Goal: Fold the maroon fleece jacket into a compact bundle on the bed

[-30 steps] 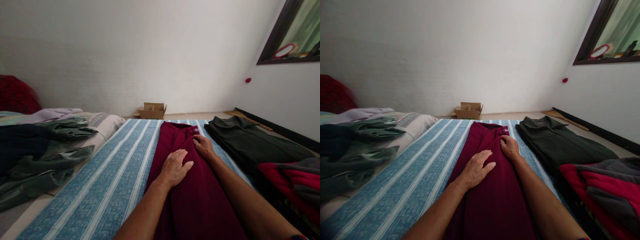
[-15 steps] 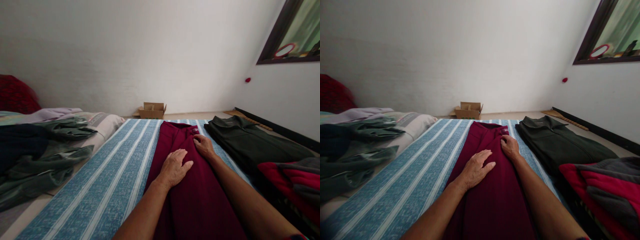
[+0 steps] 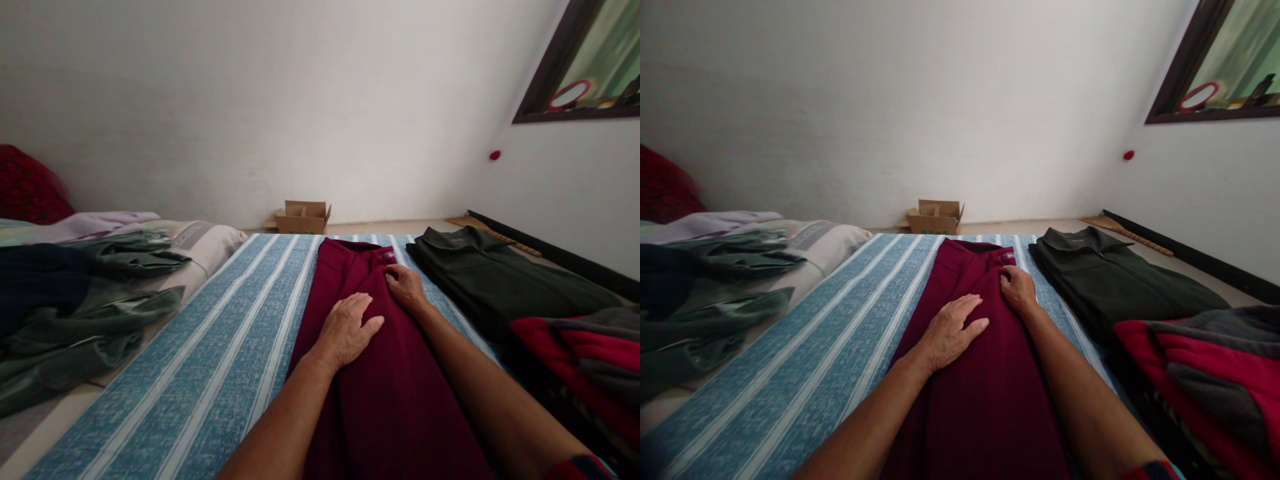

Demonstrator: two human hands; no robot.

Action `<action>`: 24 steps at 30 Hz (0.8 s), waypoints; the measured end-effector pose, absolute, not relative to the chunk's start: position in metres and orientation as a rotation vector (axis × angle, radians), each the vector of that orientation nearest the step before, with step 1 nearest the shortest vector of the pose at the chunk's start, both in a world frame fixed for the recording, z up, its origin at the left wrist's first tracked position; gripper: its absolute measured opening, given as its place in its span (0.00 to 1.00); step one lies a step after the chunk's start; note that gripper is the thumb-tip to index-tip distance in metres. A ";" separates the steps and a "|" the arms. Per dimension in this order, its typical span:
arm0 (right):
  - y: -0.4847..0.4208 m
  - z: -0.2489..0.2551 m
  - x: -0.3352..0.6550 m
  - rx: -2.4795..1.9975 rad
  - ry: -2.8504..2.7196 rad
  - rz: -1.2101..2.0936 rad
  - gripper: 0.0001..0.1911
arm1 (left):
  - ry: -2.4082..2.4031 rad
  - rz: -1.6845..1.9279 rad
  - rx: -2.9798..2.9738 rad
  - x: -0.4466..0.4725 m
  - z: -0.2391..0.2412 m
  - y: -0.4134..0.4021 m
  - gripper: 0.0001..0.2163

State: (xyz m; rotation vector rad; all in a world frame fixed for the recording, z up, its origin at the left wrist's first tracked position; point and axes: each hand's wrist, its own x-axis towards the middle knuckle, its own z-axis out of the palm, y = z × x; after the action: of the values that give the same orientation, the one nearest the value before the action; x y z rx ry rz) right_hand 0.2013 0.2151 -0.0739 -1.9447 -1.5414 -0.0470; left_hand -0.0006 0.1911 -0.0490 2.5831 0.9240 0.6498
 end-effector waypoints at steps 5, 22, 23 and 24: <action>0.209 -0.068 0.197 -2.058 -1.643 -0.114 0.14 | 0.914 0.644 2.607 0.000 -0.050 0.192 0.22; 0.170 -0.047 0.183 -2.262 -1.756 -0.146 0.15 | 0.876 0.499 2.861 0.007 -0.054 0.189 0.23; 0.159 -0.043 0.178 -2.254 -1.764 -0.148 0.15 | 0.883 0.478 2.869 0.007 -0.052 0.188 0.23; 0.147 -0.039 0.173 -2.237 -1.779 -0.151 0.15 | 0.893 0.446 2.870 0.008 -0.050 0.186 0.23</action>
State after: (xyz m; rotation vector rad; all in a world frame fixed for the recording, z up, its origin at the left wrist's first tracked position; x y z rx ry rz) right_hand 0.1734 0.1468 -0.0390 -2.2372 -1.7793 -0.1508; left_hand 0.0081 0.1864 -0.0500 2.8700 0.8935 0.4461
